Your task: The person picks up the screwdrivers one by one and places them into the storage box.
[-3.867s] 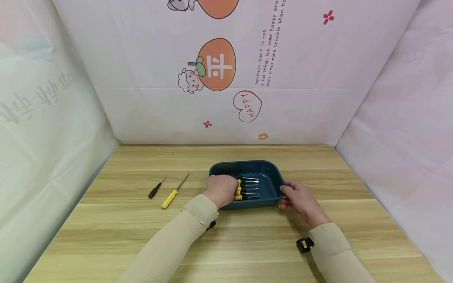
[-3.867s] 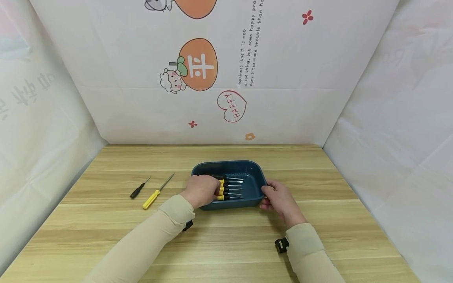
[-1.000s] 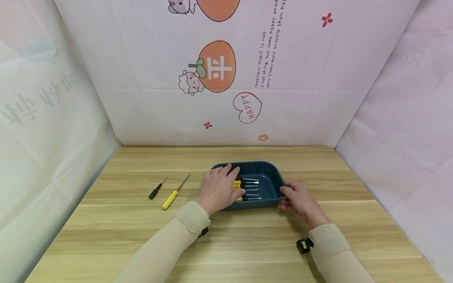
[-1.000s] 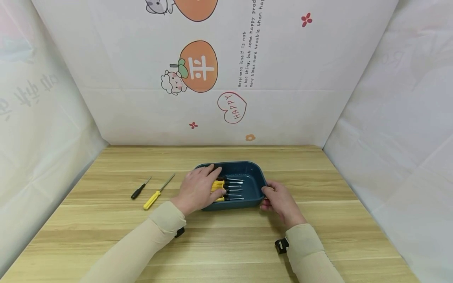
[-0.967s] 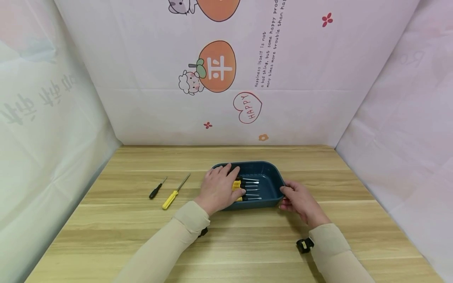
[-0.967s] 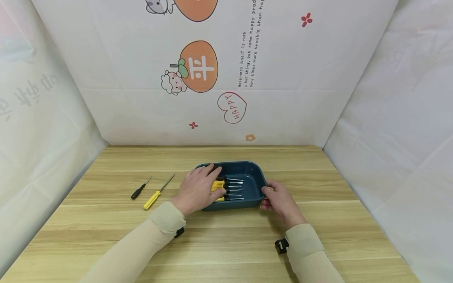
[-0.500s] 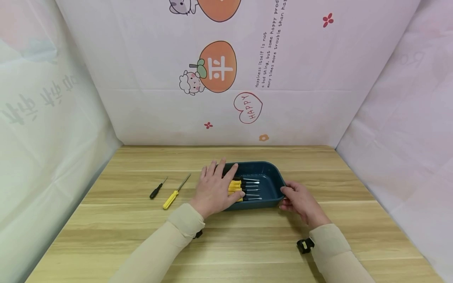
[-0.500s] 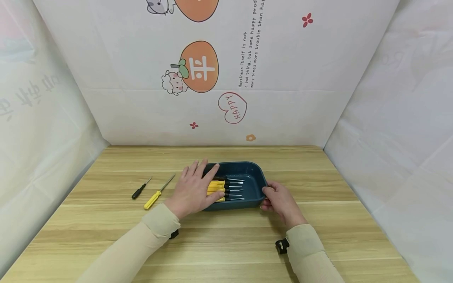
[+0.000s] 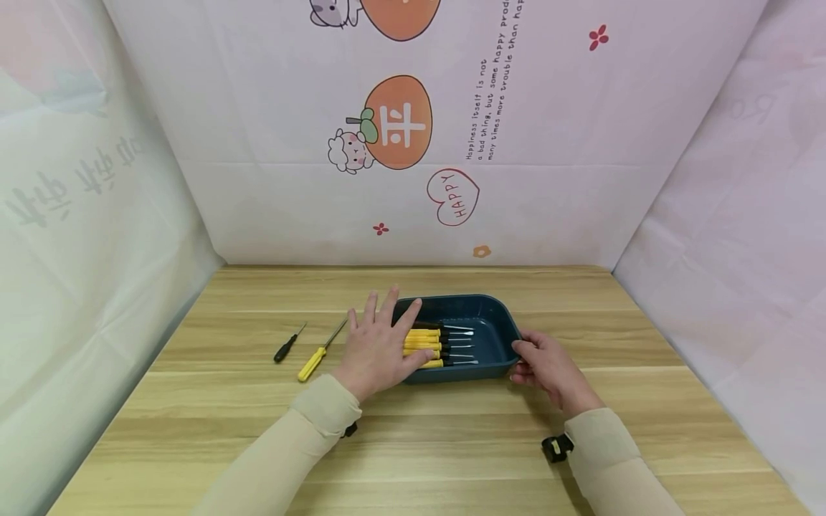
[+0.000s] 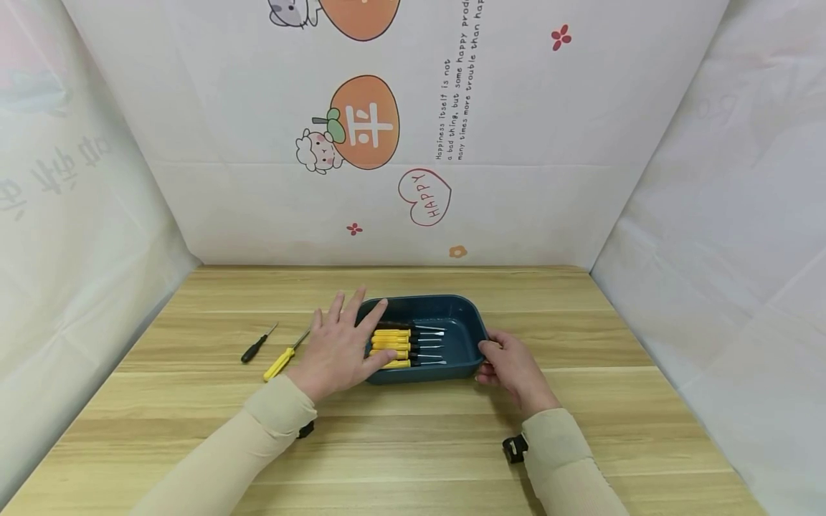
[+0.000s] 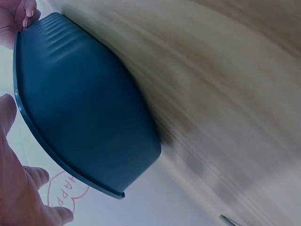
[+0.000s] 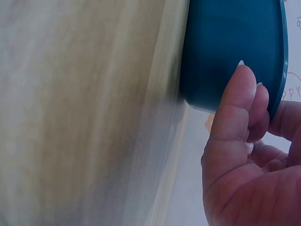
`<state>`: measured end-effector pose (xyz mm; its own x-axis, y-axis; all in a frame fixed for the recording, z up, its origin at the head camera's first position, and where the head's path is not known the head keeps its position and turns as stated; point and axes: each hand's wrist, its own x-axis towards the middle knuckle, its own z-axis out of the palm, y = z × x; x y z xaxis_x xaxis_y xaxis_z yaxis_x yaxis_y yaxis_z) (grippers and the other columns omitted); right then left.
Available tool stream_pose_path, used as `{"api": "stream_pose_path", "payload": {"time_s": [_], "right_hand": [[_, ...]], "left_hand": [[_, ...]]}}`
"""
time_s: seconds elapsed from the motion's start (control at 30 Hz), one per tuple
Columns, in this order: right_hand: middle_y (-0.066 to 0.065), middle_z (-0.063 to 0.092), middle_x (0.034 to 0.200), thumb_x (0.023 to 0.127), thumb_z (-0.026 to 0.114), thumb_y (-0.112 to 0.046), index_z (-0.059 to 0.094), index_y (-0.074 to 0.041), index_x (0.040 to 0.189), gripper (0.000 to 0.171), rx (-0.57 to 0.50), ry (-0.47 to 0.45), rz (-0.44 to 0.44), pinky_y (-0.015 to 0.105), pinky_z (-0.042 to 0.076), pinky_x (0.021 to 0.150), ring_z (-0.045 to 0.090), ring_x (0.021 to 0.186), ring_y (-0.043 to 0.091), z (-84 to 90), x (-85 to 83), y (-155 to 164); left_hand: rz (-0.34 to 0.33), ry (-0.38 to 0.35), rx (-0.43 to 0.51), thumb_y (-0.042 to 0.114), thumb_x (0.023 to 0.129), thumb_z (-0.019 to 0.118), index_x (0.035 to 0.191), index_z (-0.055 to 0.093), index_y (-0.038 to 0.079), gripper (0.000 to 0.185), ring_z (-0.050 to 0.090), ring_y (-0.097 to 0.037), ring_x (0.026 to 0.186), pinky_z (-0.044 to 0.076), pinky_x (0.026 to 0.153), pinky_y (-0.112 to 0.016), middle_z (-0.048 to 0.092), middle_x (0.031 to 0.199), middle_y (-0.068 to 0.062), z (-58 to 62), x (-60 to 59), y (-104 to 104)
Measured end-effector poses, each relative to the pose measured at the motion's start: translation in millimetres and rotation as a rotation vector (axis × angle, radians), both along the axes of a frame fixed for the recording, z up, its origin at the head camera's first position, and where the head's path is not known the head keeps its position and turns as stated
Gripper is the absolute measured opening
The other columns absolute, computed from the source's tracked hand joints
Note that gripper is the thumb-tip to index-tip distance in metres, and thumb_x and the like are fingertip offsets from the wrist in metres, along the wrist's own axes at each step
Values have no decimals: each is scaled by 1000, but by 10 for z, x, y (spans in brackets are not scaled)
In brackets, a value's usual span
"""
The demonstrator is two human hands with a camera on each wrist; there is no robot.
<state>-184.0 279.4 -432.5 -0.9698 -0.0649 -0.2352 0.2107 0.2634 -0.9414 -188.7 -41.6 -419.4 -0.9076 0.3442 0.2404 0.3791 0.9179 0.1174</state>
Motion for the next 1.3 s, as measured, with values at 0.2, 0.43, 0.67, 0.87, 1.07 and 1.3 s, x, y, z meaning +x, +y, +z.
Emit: {"api": "stream_pose_path", "payload": {"time_s": [0.2,0.43,0.67,0.87,1.07,1.3], "right_hand": [[7,58,93,111,45,-19,35,5,155,51,-7,-3,2,30,62,73,62,77,15,-15,0,-2],[7,58,93,111,45,-19,35,6,155,51,-12,-3,6,30,62,73,61,76,15,-26,-11,7],[7,58,93,111,45,-19,36,5,155,51,-15,1,8,29,62,73,61,76,15,-8,-11,5],[7,58,93,111,45,-19,37,4,154,50,-13,2,3,29,62,74,61,76,14,7,-16,5],[7,57,93,111,44,-19,38,4,155,50,-9,7,6,29,62,74,60,77,14,3,-26,10],[6,58,92,111,45,-20,37,4,155,50,-27,0,11,29,62,73,61,76,14,12,-12,3]], "left_hand": [[21,-12,-2,81,95,45,167,20,36,89,12,-49,158,19,116,-79,6,176,-8,16,21,-66],[39,5,13,81,94,46,167,23,33,90,22,-57,153,26,112,-80,9,176,-10,4,24,-147],[75,-29,28,79,93,50,167,23,33,92,27,-61,149,28,111,-80,9,176,-11,0,18,-221],[102,-58,24,77,94,52,168,22,31,91,32,-62,146,32,108,-81,7,176,-12,0,20,-309],[119,-76,20,77,93,54,168,22,28,95,42,-61,140,38,104,-79,11,175,-16,9,32,-413],[150,-121,23,77,96,46,169,14,27,94,48,-57,136,39,105,-77,6,175,-17,-5,43,-536]]}}
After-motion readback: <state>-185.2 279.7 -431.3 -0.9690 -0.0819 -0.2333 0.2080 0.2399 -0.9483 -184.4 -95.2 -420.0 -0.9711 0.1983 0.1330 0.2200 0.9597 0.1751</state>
